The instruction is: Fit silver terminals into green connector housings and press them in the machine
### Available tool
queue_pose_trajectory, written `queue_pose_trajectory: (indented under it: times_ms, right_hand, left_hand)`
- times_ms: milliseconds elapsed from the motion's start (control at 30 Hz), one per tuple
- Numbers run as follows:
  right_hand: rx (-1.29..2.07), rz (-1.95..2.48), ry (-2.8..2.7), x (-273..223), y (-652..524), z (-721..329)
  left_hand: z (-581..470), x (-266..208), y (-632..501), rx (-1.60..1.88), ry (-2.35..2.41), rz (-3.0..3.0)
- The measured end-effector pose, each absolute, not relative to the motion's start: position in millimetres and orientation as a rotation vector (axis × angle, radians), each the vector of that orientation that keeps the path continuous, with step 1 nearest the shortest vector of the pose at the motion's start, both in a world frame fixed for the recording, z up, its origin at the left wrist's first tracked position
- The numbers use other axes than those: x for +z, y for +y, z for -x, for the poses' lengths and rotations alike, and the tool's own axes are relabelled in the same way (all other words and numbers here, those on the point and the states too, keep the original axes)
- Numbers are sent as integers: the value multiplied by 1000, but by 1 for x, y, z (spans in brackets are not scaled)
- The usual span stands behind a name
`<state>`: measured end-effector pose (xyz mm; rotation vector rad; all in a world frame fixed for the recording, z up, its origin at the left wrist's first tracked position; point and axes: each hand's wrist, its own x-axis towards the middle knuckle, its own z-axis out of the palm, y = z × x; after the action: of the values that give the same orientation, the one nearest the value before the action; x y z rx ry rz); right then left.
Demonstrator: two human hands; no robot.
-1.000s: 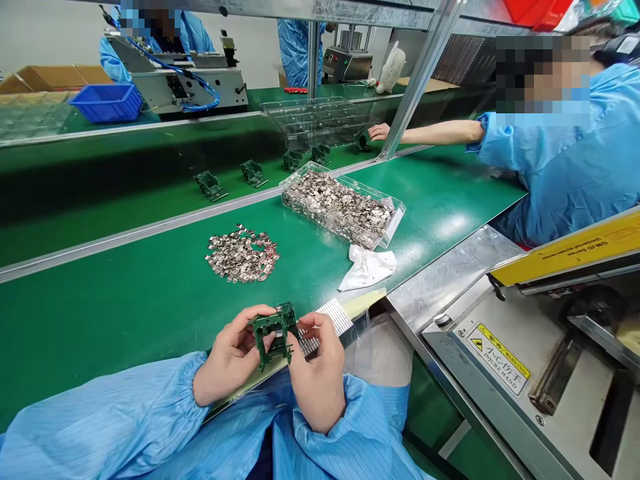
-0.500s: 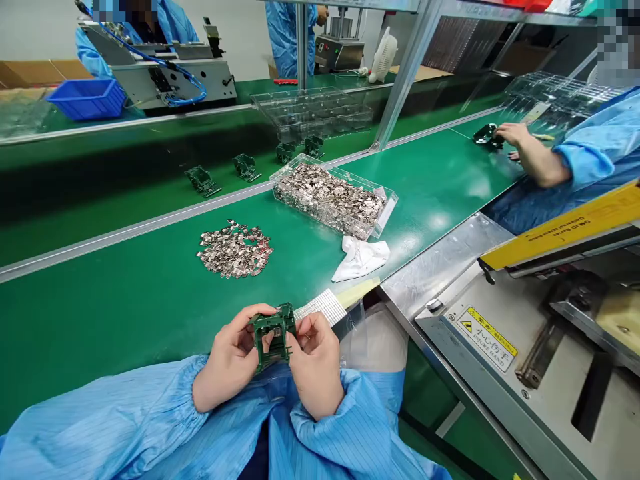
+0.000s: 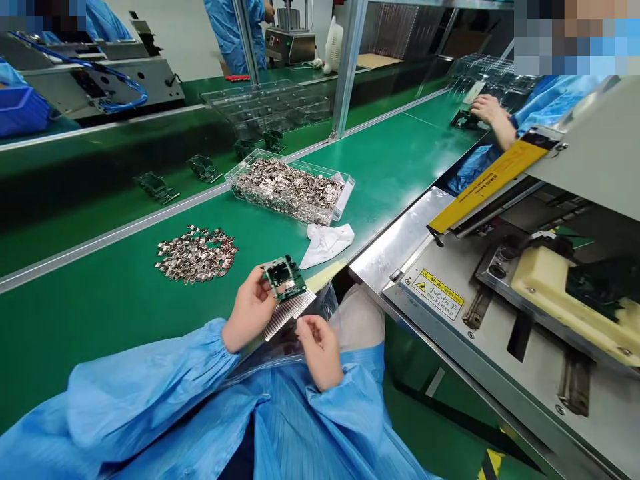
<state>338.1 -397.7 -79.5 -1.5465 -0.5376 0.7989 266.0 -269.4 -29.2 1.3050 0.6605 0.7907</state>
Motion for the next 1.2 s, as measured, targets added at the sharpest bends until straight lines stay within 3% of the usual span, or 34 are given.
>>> queue_pose_trajectory:
  times_ms: [367,533,667,900,1200]
  right_hand:
    - [611,1581,-753,-102,-377,-333]
    - [723,1619,-966,-110,-387,-348]
    - [754,1718,-988,-86,-403,-363]
    - [448,1661,-1040,-16,-398,-381]
    - [181,1672,-1049,-11,-370,-366]
  left_hand:
    - [-273,-45,-278,871,651,-1433]
    - [-275,-42,-277,918,654,-1389]
    - [-269,-41,-279,842,646,-1406]
    - [-258,-47,-282,761,573,-1524]
    - [-254,-38,-283,697,487,-1620]
